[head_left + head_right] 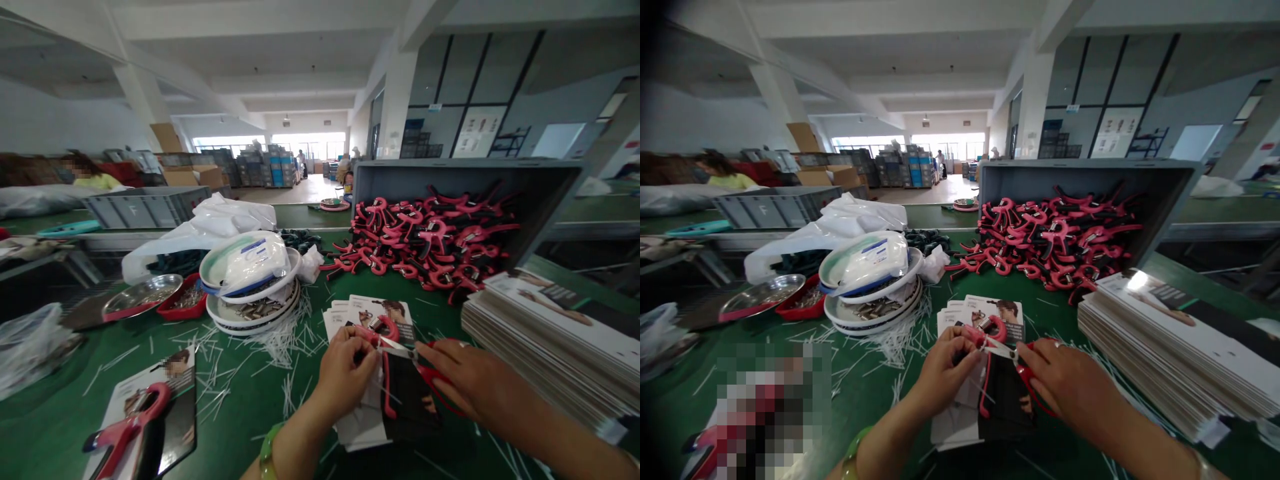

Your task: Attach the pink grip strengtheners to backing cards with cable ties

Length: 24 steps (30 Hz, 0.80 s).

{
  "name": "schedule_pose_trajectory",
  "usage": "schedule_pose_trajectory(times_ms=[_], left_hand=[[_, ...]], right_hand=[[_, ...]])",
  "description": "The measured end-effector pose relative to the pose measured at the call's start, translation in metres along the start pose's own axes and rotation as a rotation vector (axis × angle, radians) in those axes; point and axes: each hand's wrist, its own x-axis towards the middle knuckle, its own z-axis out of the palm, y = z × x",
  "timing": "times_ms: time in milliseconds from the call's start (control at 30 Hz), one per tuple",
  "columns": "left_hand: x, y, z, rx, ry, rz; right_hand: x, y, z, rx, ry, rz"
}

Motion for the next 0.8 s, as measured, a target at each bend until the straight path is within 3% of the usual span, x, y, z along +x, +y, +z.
schedule_pose_trajectory(times_ms=[133, 333, 600, 800], left_hand=[[-0.001, 0.000, -0.002, -0.056, 0.007, 0.015], [-0.003, 0.002, -0.004, -0.084, -0.029, 0.054], [-0.001, 0.001, -0.003, -0.063, -0.038, 0.043], [-0.002, -0.001, 0.000, -0.095, 0.020, 0.042]], right_hand=[[0.011, -0.005, 0.007, -0.139, 0.052, -0.111], [0.012, -0.009, 0.018, -0.219, 0.045, -0.104], [0.022, -0.009, 0.018, -0.323, 0.058, -0.149], [0.024, -0.006, 0.024, -0.212, -0.020, -0.129]])
